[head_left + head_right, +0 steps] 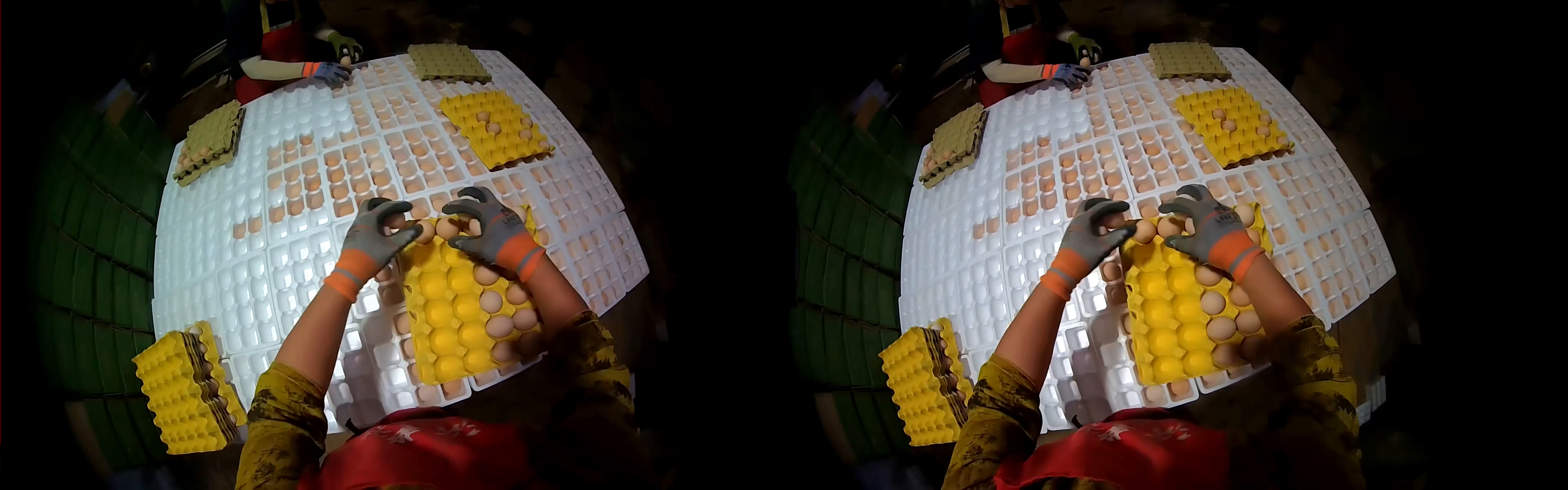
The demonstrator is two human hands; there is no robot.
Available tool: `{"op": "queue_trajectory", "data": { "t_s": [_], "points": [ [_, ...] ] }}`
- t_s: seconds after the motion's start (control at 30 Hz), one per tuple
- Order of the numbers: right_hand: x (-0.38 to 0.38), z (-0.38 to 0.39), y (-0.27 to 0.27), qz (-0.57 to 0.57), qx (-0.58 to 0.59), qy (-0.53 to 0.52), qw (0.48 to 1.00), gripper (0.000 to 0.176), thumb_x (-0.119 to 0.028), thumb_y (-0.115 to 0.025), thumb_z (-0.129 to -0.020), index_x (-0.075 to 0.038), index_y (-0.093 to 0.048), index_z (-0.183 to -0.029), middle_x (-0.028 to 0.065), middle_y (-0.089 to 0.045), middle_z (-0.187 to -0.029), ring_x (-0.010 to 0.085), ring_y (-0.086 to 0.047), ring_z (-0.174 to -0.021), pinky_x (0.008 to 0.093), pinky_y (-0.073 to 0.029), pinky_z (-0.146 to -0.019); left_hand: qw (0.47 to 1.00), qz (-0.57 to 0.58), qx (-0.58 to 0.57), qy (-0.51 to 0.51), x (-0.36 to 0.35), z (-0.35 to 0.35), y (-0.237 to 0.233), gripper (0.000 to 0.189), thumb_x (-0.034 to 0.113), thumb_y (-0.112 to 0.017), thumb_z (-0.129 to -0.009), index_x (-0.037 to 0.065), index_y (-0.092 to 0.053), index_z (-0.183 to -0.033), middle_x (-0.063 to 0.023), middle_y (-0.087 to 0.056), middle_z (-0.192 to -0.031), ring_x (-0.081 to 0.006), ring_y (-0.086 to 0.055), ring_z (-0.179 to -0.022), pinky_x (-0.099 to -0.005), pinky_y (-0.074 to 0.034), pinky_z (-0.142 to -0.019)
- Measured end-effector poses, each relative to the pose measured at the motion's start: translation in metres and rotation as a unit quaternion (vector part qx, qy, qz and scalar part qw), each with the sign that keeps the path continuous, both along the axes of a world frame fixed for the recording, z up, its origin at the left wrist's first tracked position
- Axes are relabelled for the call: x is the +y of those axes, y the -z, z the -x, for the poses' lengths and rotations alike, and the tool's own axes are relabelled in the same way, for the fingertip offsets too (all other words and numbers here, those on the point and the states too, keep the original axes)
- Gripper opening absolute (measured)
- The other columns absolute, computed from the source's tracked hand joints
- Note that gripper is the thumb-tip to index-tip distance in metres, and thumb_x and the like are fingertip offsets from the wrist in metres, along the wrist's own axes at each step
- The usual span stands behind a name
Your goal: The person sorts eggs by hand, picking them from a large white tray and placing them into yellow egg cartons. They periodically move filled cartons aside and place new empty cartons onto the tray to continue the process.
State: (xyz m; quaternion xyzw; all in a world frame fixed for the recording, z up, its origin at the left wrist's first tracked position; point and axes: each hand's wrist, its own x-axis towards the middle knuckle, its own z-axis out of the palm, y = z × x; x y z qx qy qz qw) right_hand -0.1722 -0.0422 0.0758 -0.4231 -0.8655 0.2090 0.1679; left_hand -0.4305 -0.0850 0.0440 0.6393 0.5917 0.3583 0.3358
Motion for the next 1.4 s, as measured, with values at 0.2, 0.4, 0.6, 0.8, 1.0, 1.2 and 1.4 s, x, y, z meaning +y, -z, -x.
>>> {"op": "queue_trajectory", "data": {
  "t_s": [0.2, 0.4, 0.6, 0.8, 1.0, 1.2, 1.4],
  "points": [
    [0.012, 0.051, -0.005, -0.020, -0.332, 0.063, 0.941, 0.053, -0.035, -0.077, -0.080, -0.022, -0.064, -0.129, 0.0126, -0.047, -0.146, 0.0313, -0.061, -0.117, 0.0444, -0.052, -0.096, 0.892, 0.030, 0.444, 0.073, 0.028, -0.047, -0.018, 0.036, 0.034, -0.079, -0.077, 0.014, -0.071, -0.106, -0.0125, -0.051, -0.131, -0.0322, -0.059, -0.114, -0.0431, -0.057, -0.088],
    [0.008, 0.053, -0.013, 0.430, 0.313, 0.160, 0.832, 0.046, -0.034, -0.069, -0.093, -0.003, -0.063, -0.126, 0.0095, -0.067, -0.119, 0.0235, -0.064, -0.105, 0.0364, -0.054, -0.090, 0.885, 0.146, -0.439, -0.059, -0.031, 0.085, 0.009, 0.048, 0.048, -0.059, -0.098, 0.004, -0.065, -0.118, -0.0054, -0.065, -0.104, -0.0130, -0.058, -0.075, -0.0292, -0.051, -0.067],
    [0.017, 0.214, 0.015, 0.498, 0.332, 0.012, 0.801, 0.043, -0.024, -0.068, -0.096, -0.002, -0.059, -0.132, 0.0088, -0.067, -0.106, 0.0119, -0.062, -0.071, 0.0271, -0.051, -0.058, 0.871, 0.108, -0.434, -0.201, -0.073, 0.234, 0.077, 0.054, 0.051, -0.048, -0.103, 0.002, -0.063, -0.122, -0.0065, -0.067, -0.097, -0.0111, -0.057, -0.069, -0.0267, -0.048, -0.057],
    [0.041, 0.362, 0.085, 0.245, 0.050, 0.035, 0.968, 0.047, -0.033, -0.081, -0.083, -0.014, -0.066, -0.123, 0.0080, -0.065, -0.110, 0.0199, -0.066, -0.080, 0.0348, -0.055, -0.069, 0.913, -0.096, -0.043, -0.395, -0.063, 0.324, 0.132, 0.041, 0.022, -0.080, -0.084, 0.009, -0.069, -0.121, -0.0117, -0.053, -0.129, -0.0240, -0.063, -0.104, -0.0329, -0.056, -0.083],
    [0.036, 0.425, 0.127, 0.035, -0.156, -0.039, 0.986, 0.047, -0.031, -0.073, -0.085, -0.024, -0.065, -0.130, 0.0142, -0.050, -0.146, 0.0332, -0.059, -0.124, 0.0422, -0.050, -0.101, 0.897, 0.140, 0.334, -0.252, -0.026, 0.333, 0.111, 0.049, 0.038, -0.075, -0.085, 0.020, -0.065, -0.129, -0.0142, -0.055, -0.133, -0.0317, -0.063, -0.112, -0.0437, -0.055, -0.089],
    [0.059, 0.381, 0.161, 0.318, 0.198, 0.074, 0.924, 0.037, -0.021, -0.069, -0.094, -0.014, -0.067, -0.130, 0.0099, -0.061, -0.128, 0.0212, -0.067, -0.091, 0.0342, -0.056, -0.075, 0.929, -0.010, 0.245, -0.276, -0.049, 0.372, 0.123, 0.045, 0.022, -0.068, -0.091, 0.016, -0.063, -0.135, -0.0157, -0.061, -0.131, -0.0320, -0.064, -0.114, -0.0418, -0.053, -0.094],
    [0.081, 0.362, 0.204, -0.016, 0.214, 0.072, 0.974, 0.035, -0.017, -0.059, -0.098, -0.010, -0.063, -0.132, 0.0095, -0.063, -0.131, 0.0272, -0.058, -0.117, 0.0461, -0.044, -0.101, 0.891, -0.174, 0.205, -0.366, -0.046, 0.399, 0.182, 0.032, 0.007, -0.059, -0.091, 0.010, -0.067, -0.122, -0.0077, -0.065, -0.126, -0.0269, -0.060, -0.121, -0.0458, -0.038, -0.112]
  ]
}}
